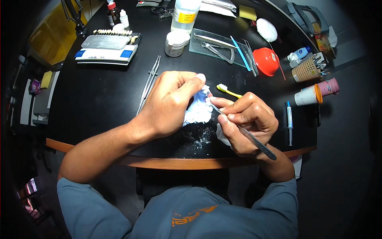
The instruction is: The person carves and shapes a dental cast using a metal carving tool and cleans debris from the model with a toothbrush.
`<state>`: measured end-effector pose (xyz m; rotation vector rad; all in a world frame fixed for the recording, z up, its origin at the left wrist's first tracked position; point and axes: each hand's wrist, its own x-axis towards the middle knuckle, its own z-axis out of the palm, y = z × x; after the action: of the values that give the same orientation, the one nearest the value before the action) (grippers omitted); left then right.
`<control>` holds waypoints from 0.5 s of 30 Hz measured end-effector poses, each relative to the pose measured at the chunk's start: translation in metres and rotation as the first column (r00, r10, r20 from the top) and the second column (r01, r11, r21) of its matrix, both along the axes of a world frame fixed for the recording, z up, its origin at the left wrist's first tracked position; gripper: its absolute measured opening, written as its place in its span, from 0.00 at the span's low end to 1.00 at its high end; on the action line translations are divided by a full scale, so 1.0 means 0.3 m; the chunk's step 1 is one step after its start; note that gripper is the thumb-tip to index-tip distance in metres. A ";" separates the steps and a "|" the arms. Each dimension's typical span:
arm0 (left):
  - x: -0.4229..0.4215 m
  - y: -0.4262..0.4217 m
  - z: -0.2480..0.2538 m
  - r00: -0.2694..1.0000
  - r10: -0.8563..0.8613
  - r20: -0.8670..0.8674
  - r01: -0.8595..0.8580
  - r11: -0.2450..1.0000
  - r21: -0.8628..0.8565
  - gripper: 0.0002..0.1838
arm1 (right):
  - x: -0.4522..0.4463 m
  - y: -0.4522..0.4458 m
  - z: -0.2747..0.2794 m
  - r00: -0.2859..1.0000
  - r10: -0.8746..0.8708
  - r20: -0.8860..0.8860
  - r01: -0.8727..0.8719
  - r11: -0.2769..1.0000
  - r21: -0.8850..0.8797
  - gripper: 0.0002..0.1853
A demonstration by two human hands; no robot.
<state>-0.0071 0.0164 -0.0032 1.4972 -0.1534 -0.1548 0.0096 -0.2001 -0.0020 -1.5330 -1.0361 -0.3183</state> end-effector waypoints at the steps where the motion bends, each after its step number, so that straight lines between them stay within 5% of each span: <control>1: 0.000 0.005 -0.008 1.000 -0.016 0.015 0.015 0.999 0.032 0.23 | -0.001 -0.001 0.000 1.000 -0.001 -0.003 0.001 1.000 0.005 0.12; 15: -0.010 -0.003 0.010 0.998 0.015 0.065 -0.014 1.000 -0.002 0.23 | -0.006 0.001 0.011 0.999 -0.014 0.033 0.014 1.000 -0.007 0.12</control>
<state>-0.0102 0.0155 -0.0002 1.5025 -0.1952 -0.0941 0.0079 -0.1998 0.0011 -1.5461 -1.0539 -0.3508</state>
